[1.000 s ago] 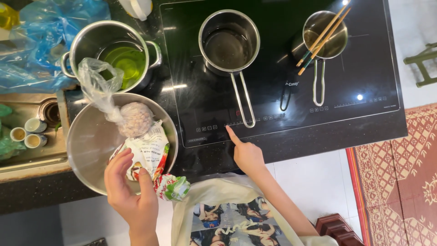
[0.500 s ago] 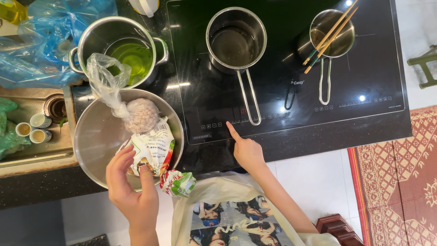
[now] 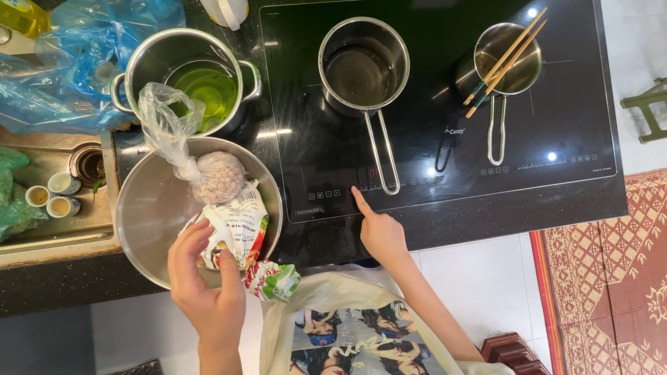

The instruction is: Fill a pot with water, place it on an induction stove to heat, and prepare a bag of tapioca pearls.

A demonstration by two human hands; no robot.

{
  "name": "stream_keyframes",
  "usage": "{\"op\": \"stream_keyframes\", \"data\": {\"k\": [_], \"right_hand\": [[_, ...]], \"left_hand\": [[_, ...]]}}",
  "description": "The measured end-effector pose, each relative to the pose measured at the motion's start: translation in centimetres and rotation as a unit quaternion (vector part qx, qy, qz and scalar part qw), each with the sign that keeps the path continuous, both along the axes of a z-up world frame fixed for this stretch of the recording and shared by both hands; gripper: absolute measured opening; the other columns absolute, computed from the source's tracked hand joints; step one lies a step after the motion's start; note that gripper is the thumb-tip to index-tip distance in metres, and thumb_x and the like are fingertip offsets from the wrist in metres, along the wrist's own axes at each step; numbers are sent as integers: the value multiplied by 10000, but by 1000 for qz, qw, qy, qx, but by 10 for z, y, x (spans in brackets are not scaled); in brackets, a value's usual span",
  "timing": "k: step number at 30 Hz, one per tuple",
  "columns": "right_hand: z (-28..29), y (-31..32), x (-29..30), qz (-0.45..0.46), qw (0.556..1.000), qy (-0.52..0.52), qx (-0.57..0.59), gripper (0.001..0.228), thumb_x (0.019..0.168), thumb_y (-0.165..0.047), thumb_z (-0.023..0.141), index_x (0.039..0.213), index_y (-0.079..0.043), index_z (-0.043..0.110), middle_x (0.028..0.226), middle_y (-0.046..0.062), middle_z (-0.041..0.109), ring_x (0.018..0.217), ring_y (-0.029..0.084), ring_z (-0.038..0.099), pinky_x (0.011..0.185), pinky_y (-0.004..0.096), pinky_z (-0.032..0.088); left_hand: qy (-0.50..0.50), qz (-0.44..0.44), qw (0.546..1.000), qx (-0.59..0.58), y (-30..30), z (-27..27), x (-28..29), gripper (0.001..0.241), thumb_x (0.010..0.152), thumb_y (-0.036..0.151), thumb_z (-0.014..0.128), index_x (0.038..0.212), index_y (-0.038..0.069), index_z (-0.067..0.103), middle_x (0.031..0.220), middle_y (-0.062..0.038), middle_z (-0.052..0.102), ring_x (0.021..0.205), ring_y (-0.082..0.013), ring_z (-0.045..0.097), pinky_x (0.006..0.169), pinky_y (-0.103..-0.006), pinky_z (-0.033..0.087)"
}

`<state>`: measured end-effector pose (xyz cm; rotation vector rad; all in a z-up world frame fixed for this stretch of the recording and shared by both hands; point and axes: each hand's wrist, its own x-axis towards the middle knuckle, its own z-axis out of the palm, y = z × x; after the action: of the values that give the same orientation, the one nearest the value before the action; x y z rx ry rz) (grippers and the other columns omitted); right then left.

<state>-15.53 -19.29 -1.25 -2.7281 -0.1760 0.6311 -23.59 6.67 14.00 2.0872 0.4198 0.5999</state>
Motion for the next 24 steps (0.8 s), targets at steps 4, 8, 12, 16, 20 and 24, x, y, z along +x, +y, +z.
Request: {"op": "stream_keyframes", "data": {"k": [4, 8, 12, 16, 20, 24], "right_hand": [[4, -5, 2, -20, 1000, -15, 14, 801, 901, -73, 519, 1603, -365, 267, 603, 189, 638, 582, 385, 645, 620, 509, 527], [8, -9, 3, -35, 999, -14, 22, 748, 907, -90, 513, 1583, -342, 317, 603, 202, 638, 581, 394, 641, 618, 514, 515], [21, 0, -4, -41, 989, -16, 140, 501, 948, -176, 566, 1423, -333, 585, 602, 181, 621, 562, 368, 630, 587, 471, 502], [40, 23, 0, -18, 981, -17, 191, 394, 953, -188, 612, 1323, -301, 685, 588, 163, 584, 492, 313, 571, 550, 393, 497], [51, 35, 16, -46, 977, -4, 208, 462, 927, -138, 638, 1371, -266, 634, 525, 116, 534, 445, 166, 451, 501, 311, 428], [57, 49, 24, -29, 969, -32, 245, 442, 940, -97, 645, 1365, -215, 661, 546, 43, 472, 510, 79, 382, 504, 255, 377]], "left_hand": [[2, 9, 1000, 5, 3, 1, -2, 318, 922, -67, 610, 1236, -28, 597, 1356, -175, 622, 1259, -285, 625, 1078, -380, 512], [-5, 14, 1000, 16, 9, 4, -4, 335, 913, -65, 608, 1245, -26, 598, 1347, -173, 626, 1256, -282, 624, 1082, -378, 501], [-1, 43, 999, 10, 20, 6, -11, 307, 931, -59, 601, 1236, -19, 606, 1340, -168, 635, 1206, -275, 628, 1041, -365, 519], [-5, 82, 997, 15, 36, 5, -31, 303, 928, -51, 612, 1229, -18, 604, 1334, -160, 640, 1226, -283, 626, 1063, -374, 508], [-3, 125, 992, 2, 57, -1, -53, 304, 913, -50, 601, 1215, -18, 607, 1307, -150, 652, 1198, -274, 635, 1052, -371, 501], [20, 171, 985, -5, 77, -6, -72, 320, 900, -48, 617, 1217, -11, 639, 1228, -132, 677, 1100, -265, 633, 1008, -366, 501]]}}
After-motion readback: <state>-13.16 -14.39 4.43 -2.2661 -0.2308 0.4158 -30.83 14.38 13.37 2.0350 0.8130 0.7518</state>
